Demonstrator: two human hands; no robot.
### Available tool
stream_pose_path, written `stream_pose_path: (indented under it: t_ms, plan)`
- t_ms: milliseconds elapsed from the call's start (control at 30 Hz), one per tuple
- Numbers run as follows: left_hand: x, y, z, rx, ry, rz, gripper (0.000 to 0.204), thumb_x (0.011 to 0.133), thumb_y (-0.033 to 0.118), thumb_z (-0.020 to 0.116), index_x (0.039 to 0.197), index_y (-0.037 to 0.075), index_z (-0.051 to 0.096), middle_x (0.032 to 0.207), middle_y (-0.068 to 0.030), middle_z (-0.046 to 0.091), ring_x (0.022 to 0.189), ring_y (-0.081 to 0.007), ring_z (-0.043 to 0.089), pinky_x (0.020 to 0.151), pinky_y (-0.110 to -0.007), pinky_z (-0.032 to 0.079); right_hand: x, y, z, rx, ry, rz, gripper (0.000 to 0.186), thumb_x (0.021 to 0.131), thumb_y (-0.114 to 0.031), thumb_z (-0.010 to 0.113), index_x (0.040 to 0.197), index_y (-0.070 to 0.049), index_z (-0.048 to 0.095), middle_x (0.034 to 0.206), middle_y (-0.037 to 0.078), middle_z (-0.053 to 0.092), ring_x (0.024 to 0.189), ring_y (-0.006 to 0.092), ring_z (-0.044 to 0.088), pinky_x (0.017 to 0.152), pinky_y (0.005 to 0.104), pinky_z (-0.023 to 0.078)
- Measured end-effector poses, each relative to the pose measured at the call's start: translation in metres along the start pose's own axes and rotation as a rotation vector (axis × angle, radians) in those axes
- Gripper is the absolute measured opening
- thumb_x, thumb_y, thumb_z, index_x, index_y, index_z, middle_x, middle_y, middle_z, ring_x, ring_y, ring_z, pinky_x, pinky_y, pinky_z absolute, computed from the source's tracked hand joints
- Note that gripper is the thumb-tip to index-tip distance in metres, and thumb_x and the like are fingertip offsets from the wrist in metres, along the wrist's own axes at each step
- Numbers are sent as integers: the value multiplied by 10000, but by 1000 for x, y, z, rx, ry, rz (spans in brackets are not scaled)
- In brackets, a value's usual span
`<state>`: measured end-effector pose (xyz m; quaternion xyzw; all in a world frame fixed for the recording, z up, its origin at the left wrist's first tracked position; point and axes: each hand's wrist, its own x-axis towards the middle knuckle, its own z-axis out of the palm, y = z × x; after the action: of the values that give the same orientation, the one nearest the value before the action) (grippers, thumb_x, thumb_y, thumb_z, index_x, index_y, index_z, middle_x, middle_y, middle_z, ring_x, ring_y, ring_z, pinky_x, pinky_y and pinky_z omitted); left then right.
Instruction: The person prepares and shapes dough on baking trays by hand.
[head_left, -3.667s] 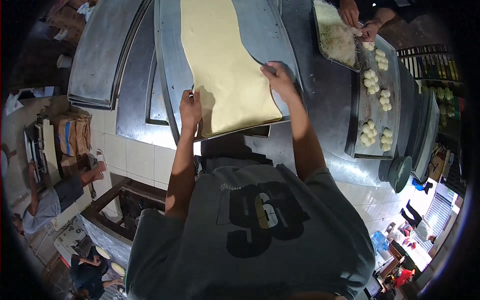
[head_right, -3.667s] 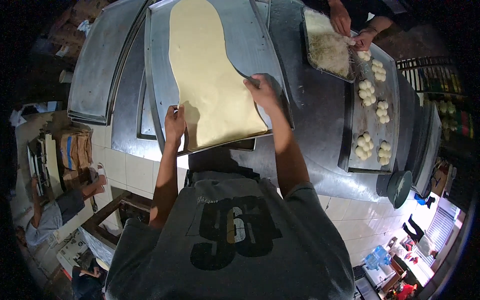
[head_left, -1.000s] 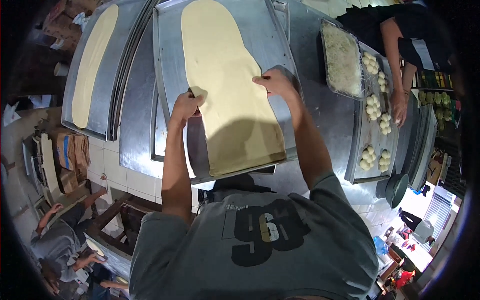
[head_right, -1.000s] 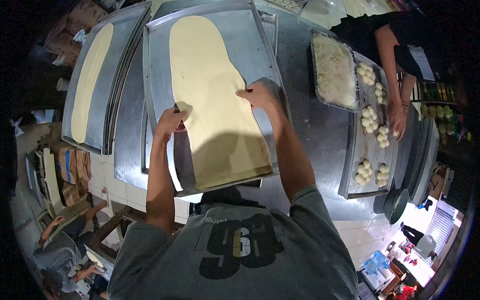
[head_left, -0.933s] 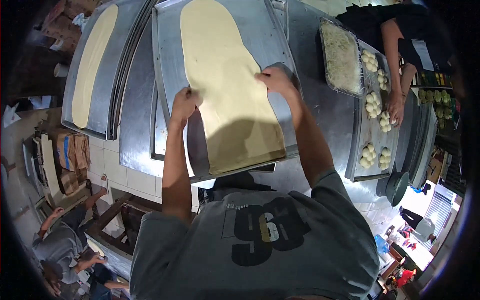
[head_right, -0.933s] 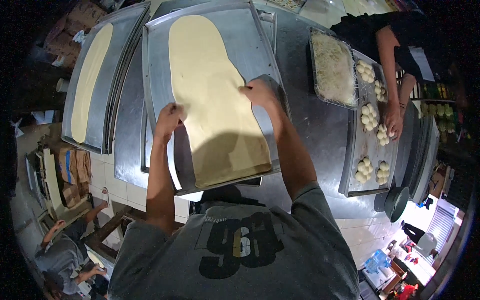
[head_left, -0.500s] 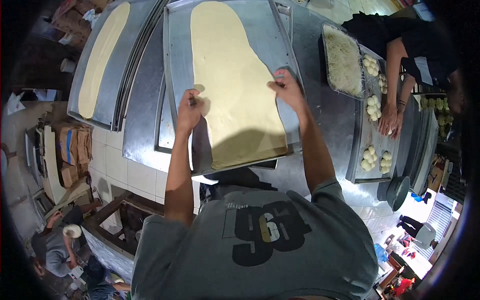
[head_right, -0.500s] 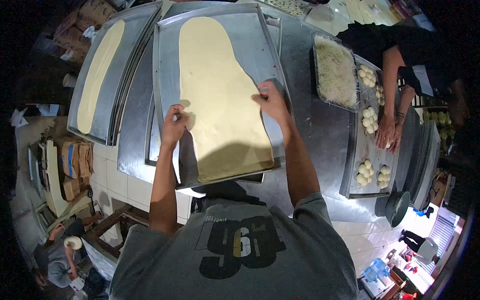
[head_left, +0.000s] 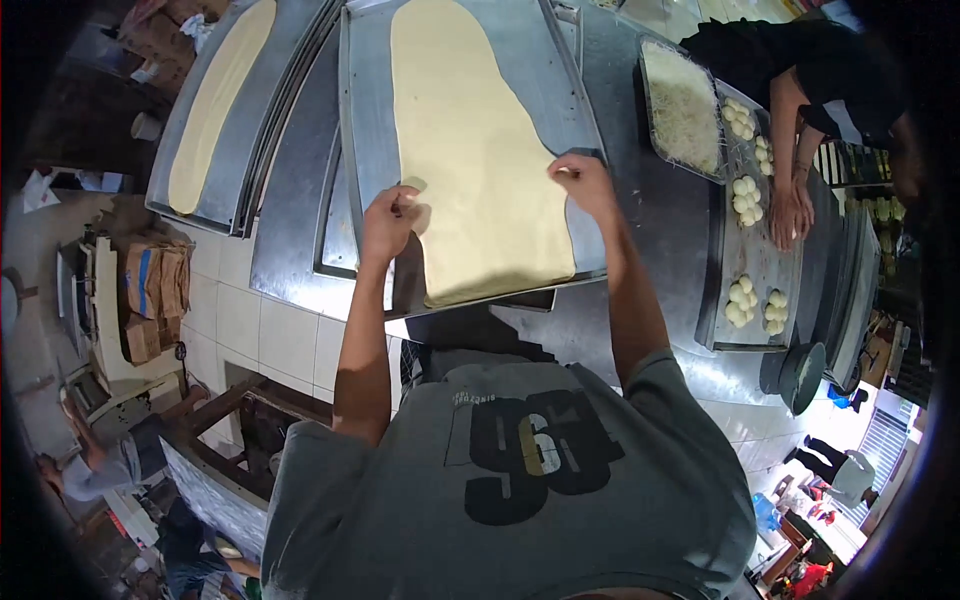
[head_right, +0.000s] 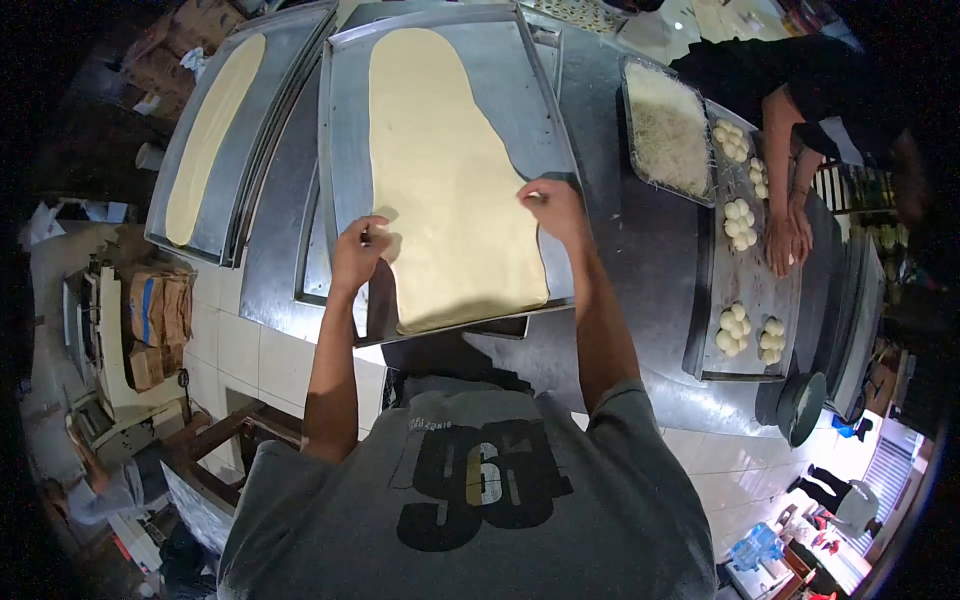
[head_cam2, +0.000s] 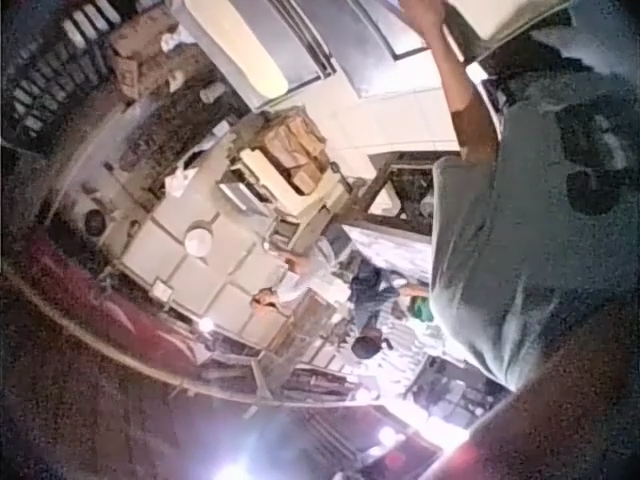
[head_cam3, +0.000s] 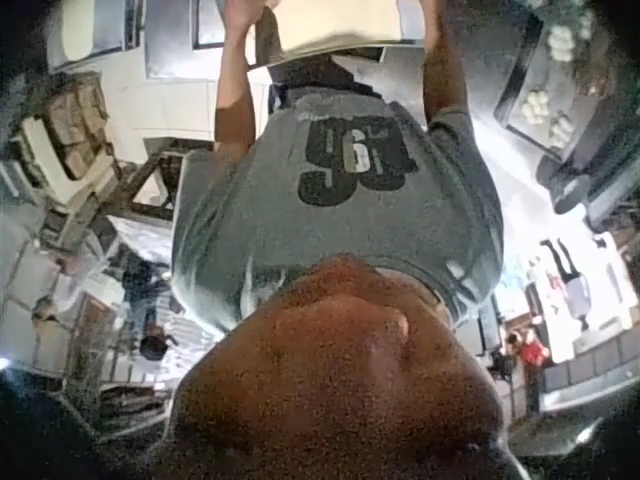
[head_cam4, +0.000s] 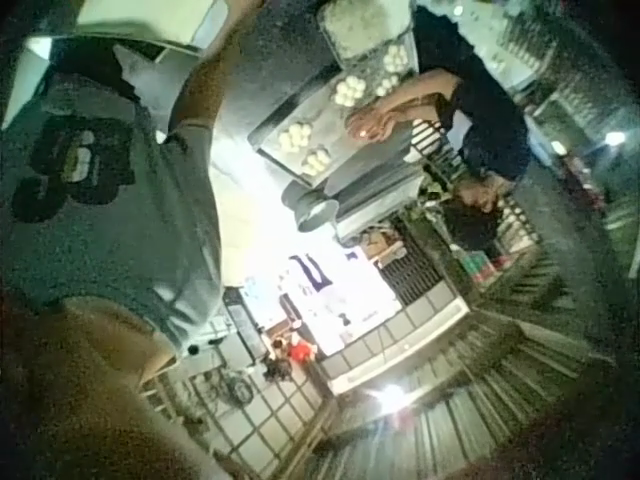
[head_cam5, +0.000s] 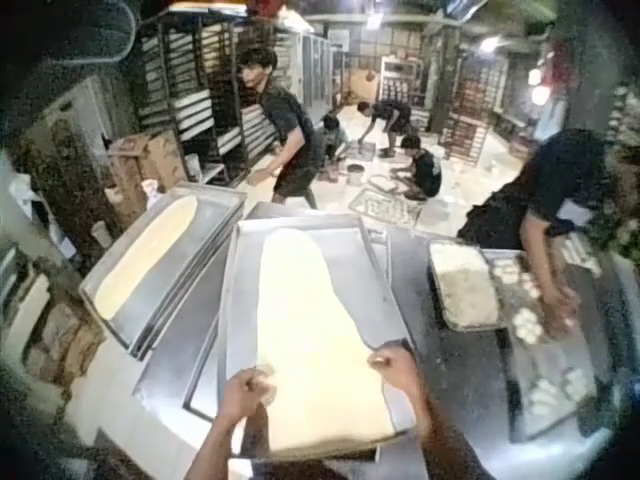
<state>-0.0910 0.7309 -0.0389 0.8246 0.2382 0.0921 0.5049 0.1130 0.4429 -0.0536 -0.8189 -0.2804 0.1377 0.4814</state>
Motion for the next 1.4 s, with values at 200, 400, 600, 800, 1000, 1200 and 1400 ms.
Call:
stream_pose_path:
  t_ms: [200,400,600,800,1000,1200,1400]
  plan:
    - [-26,-25,22,255,-64,151,171,757,58,633,928,51,641,859,-155,650,771,-283,642,720,-342,518,-23,9,3,-39,-256,137,130,813,-103,680,929,-47,667,711,39,625,628,91,531,571,264,422]
    - [-45,-16,15,116,47,79,187,753,51,641,919,6,570,868,-146,560,785,-261,596,706,-341,479,-45,1,5,76,-113,123,108,834,-97,654,920,-39,681,740,32,647,658,89,552,608,258,443]
    - [-50,-25,10,-31,134,23,291,713,86,733,975,52,611,909,-124,572,845,-236,603,742,-328,492,-51,11,1,86,-41,83,132,849,-82,640,964,-43,693,803,40,678,702,97,581,653,255,462]
    - [-58,-21,13,52,-140,-65,169,764,85,667,923,29,655,835,-104,666,758,-201,640,723,-307,507,-58,-7,5,-122,-245,141,198,833,-88,663,1026,-45,681,730,13,630,657,66,522,590,248,434]
    - [-84,-11,16,-3,-50,-59,219,747,72,653,960,30,622,820,-145,649,729,-235,637,700,-321,510,-83,-7,0,-41,-202,160,169,816,-100,678,970,-32,681,782,81,674,716,122,624,656,274,489]
    - [-104,-14,26,184,132,155,263,735,81,685,978,31,597,801,-120,583,739,-227,590,668,-322,488,-93,-29,-5,-133,-256,171,84,809,-46,675,861,2,628,730,38,619,717,95,596,647,256,479]
    - [-127,-3,13,301,-63,-36,193,742,104,665,877,20,555,862,-198,602,814,-375,600,710,-434,481,-115,-18,-2,-80,-187,252,143,789,-109,692,896,-24,648,795,115,673,757,186,658,671,316,503]
